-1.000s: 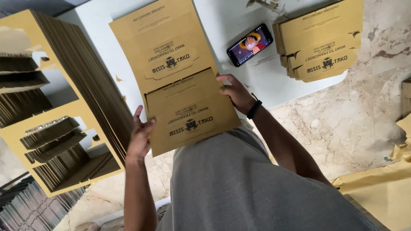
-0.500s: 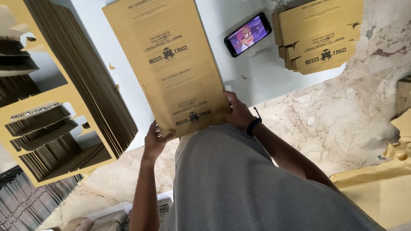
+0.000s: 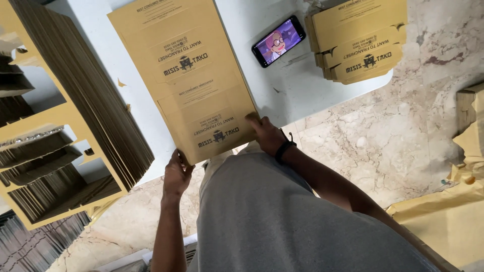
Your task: Manually removing waste material from pre-cut cardboard sheets to produce final shapes and stacking them.
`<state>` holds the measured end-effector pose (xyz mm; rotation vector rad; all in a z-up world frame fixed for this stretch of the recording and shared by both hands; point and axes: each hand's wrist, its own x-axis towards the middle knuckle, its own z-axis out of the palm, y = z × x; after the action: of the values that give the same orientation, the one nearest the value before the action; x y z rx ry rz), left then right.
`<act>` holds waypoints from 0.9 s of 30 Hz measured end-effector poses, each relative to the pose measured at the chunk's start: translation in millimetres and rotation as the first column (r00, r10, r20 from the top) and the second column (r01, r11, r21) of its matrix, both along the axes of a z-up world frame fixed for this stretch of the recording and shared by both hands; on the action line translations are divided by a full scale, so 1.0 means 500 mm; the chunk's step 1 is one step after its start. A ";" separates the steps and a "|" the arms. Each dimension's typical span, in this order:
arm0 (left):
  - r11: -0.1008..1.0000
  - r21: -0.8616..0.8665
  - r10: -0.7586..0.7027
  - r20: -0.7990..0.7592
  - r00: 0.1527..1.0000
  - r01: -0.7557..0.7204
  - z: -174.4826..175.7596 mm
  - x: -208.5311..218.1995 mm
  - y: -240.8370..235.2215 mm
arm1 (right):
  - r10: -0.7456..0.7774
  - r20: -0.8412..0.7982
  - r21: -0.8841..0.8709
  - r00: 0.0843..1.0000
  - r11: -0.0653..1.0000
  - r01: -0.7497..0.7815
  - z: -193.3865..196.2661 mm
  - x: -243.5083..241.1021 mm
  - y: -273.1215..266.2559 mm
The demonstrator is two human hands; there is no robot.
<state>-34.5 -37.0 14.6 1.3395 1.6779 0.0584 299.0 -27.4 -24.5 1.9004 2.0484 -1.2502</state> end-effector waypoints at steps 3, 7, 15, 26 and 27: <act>1.000 0.014 0.005 0.024 1.000 -0.005 -0.009 -0.003 -0.006 | 0.000 -0.023 0.036 1.000 0.999 0.001 0.014 0.003 -0.001; 1.000 0.015 0.014 0.046 0.999 -0.014 0.034 0.014 0.008 | -0.014 -0.025 0.044 1.000 0.999 0.015 -0.029 0.008 -0.009; 0.996 0.046 0.071 0.107 0.992 -0.076 0.007 -0.002 -0.006 | -0.020 -0.023 -0.017 1.000 1.000 0.019 -0.048 0.011 -0.006; 0.726 -0.404 0.678 0.287 0.677 -0.556 0.026 -0.018 0.081 | -0.001 -0.174 -0.309 0.985 0.950 -0.053 0.001 0.041 0.068; 0.732 -0.436 0.666 0.295 0.685 -0.524 0.082 0.010 0.114 | -0.016 -0.149 -0.368 0.989 0.929 -0.041 0.002 0.047 0.078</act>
<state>-29.2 20.1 55.7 0.4243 1.5802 0.4287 322.5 11.4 -23.7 1.6617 1.7205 -1.6817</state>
